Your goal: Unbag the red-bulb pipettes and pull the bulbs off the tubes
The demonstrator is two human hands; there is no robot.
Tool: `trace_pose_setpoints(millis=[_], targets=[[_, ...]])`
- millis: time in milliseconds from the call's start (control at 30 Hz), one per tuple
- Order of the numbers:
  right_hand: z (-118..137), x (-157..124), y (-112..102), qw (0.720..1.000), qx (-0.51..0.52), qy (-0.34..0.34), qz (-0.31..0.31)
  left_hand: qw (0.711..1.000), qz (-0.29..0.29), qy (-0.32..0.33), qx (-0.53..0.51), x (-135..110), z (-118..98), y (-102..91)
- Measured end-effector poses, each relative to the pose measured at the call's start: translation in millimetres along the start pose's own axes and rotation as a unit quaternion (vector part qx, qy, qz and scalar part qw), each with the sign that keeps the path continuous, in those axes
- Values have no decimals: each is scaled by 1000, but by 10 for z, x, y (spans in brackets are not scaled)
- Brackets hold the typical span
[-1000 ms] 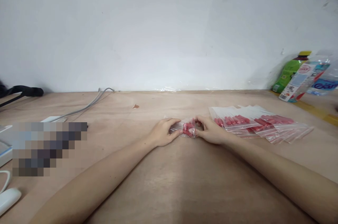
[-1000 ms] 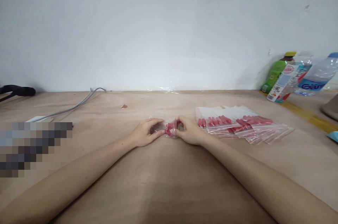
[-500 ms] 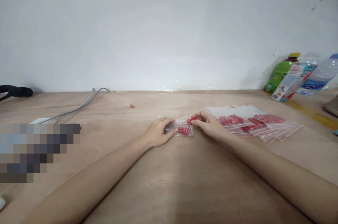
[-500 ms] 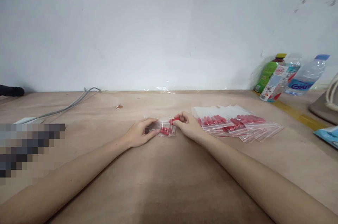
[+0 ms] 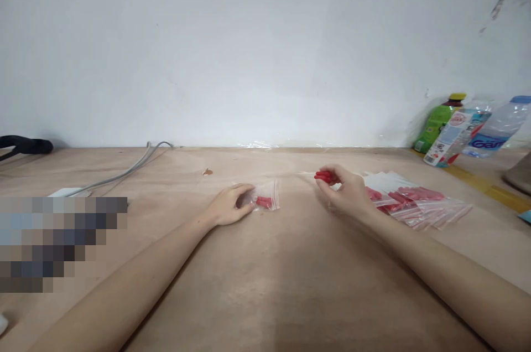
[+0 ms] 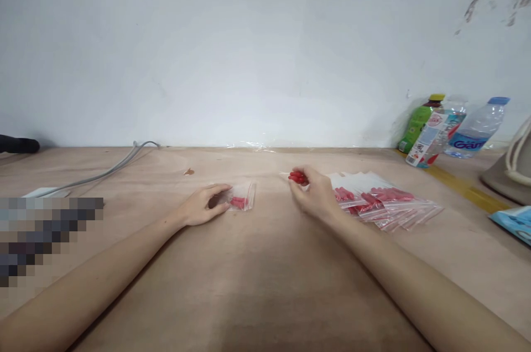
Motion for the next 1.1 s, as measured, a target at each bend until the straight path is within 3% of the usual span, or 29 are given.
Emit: trace_pose_setpoints(millis=[133, 333, 633, 967, 1100], targets=[[231, -196, 324, 973, -127, -159, 114, 999, 26, 23, -2, -7, 38, -10], [234, -343, 516, 953, -157, -187, 181, 997, 24, 65, 27, -13, -49, -12], [161, -361, 532, 953, -170, -175, 181, 997, 9, 71, 30, -20, -68, -22], [309, -299, 416, 946, -243, -190, 104, 998, 10, 58, 33, -13, -57, -21], [316, -299, 489, 948, -218, -194, 127, 998, 9, 58, 32, -16, -55, -19]])
Point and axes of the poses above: each hand's wrist, its own x-axis towards the middle knuckle, its own y-axis out of the palm, z = x × y, the point moved 9 cm from there along x, towards the middle knuckle, and after that the axes turned 6 degrees about x, right-handed, at the moved point
